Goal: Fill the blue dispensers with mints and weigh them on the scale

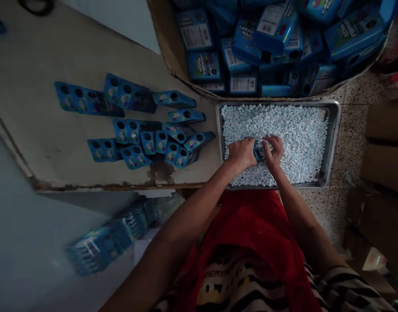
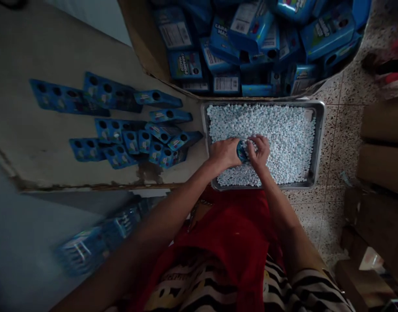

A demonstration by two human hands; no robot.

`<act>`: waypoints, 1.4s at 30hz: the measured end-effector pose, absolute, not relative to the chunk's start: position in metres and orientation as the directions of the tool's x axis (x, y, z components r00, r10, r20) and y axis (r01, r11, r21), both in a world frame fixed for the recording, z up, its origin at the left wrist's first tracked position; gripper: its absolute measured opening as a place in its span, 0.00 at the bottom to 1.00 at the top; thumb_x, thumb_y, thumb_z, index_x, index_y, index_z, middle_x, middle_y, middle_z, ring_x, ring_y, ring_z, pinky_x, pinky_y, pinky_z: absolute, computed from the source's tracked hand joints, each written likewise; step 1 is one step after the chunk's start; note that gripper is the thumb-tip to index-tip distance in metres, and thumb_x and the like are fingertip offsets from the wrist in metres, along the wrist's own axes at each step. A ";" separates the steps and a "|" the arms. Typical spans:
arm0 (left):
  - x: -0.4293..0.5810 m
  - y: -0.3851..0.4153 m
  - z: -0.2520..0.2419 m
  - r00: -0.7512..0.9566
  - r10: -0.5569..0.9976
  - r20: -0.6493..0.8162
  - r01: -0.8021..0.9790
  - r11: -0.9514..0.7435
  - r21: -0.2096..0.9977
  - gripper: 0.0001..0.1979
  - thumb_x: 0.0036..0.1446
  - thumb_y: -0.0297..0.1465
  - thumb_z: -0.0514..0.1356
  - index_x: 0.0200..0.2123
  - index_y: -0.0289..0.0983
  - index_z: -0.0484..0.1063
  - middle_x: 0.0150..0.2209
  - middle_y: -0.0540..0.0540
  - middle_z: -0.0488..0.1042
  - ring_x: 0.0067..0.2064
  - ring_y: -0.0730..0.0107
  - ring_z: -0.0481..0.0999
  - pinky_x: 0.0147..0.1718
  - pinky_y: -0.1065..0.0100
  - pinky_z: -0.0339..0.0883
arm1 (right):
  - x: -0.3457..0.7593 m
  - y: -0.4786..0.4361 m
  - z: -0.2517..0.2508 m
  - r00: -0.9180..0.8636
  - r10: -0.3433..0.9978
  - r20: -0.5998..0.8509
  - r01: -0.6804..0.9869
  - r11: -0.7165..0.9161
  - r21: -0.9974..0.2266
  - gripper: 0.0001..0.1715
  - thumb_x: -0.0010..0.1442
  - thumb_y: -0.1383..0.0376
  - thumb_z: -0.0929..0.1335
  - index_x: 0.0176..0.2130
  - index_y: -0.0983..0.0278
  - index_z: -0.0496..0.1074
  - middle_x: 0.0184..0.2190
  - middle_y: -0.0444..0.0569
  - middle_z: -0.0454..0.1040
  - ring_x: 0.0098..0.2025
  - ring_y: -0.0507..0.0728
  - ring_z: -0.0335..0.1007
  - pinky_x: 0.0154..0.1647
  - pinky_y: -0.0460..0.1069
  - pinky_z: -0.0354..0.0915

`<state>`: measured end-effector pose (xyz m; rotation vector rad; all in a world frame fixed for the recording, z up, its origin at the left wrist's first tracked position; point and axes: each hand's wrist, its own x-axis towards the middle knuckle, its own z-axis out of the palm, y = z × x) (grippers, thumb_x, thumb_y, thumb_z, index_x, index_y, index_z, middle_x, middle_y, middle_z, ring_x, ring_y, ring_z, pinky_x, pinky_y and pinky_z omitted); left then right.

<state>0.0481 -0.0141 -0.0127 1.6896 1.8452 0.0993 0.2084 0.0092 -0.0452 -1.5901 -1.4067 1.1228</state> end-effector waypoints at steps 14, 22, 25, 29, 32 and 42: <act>0.045 -0.041 -0.016 -0.078 0.996 -0.035 0.567 0.074 0.821 0.28 0.54 0.35 0.75 0.56 0.43 0.73 0.58 0.39 0.81 0.63 0.45 0.81 0.66 0.46 0.75 | 0.175 0.017 0.079 -0.034 0.996 -0.086 -0.058 -0.088 -0.994 0.26 0.71 0.38 0.67 0.40 0.49 0.87 0.47 0.46 0.86 0.60 0.63 0.81 0.78 0.64 0.62; 0.020 -0.045 -0.019 -0.185 0.981 -0.052 0.557 0.149 0.817 0.39 0.52 0.44 0.80 0.62 0.43 0.69 0.60 0.37 0.80 0.62 0.45 0.82 0.62 0.49 0.78 | 0.219 0.042 0.010 0.045 0.992 -0.117 0.376 -0.125 -0.918 0.20 0.69 0.44 0.72 0.40 0.54 0.84 0.45 0.49 0.83 0.54 0.62 0.76 0.70 0.63 0.65; 0.011 -0.056 -0.017 -0.141 0.989 -0.053 0.573 0.125 0.810 0.37 0.52 0.40 0.79 0.61 0.43 0.70 0.59 0.37 0.81 0.62 0.44 0.83 0.64 0.47 0.77 | 0.213 0.073 -0.013 -0.140 0.988 -0.070 0.474 0.005 -0.880 0.16 0.65 0.46 0.76 0.37 0.54 0.83 0.46 0.52 0.84 0.58 0.67 0.74 0.76 0.67 0.59; 0.000 -0.074 -0.018 -0.156 0.986 -0.052 0.601 0.136 0.787 0.37 0.50 0.34 0.79 0.61 0.43 0.69 0.60 0.38 0.81 0.63 0.45 0.81 0.67 0.48 0.74 | 0.185 0.116 -0.034 -0.475 0.874 -0.099 0.389 0.107 -0.915 0.21 0.59 0.40 0.80 0.38 0.53 0.83 0.51 0.51 0.85 0.63 0.69 0.74 0.78 0.68 0.59; -0.003 -0.084 -0.018 -0.182 0.979 -0.086 0.616 0.182 0.766 0.38 0.49 0.32 0.79 0.61 0.44 0.69 0.60 0.39 0.80 0.64 0.45 0.80 0.66 0.48 0.74 | 0.172 0.123 -0.048 -0.618 0.779 -0.110 0.411 0.200 -0.890 0.30 0.57 0.33 0.78 0.40 0.53 0.82 0.56 0.48 0.84 0.68 0.69 0.71 0.78 0.69 0.58; 0.000 -0.087 -0.020 -0.306 0.946 -0.109 0.568 0.273 0.777 0.38 0.48 0.38 0.82 0.58 0.44 0.69 0.54 0.41 0.80 0.56 0.48 0.83 0.56 0.52 0.79 | 0.196 0.072 -0.044 -0.080 0.911 -0.404 0.388 -0.345 -0.855 0.24 0.49 0.44 0.81 0.32 0.58 0.76 0.34 0.47 0.80 0.43 0.62 0.77 0.54 0.58 0.75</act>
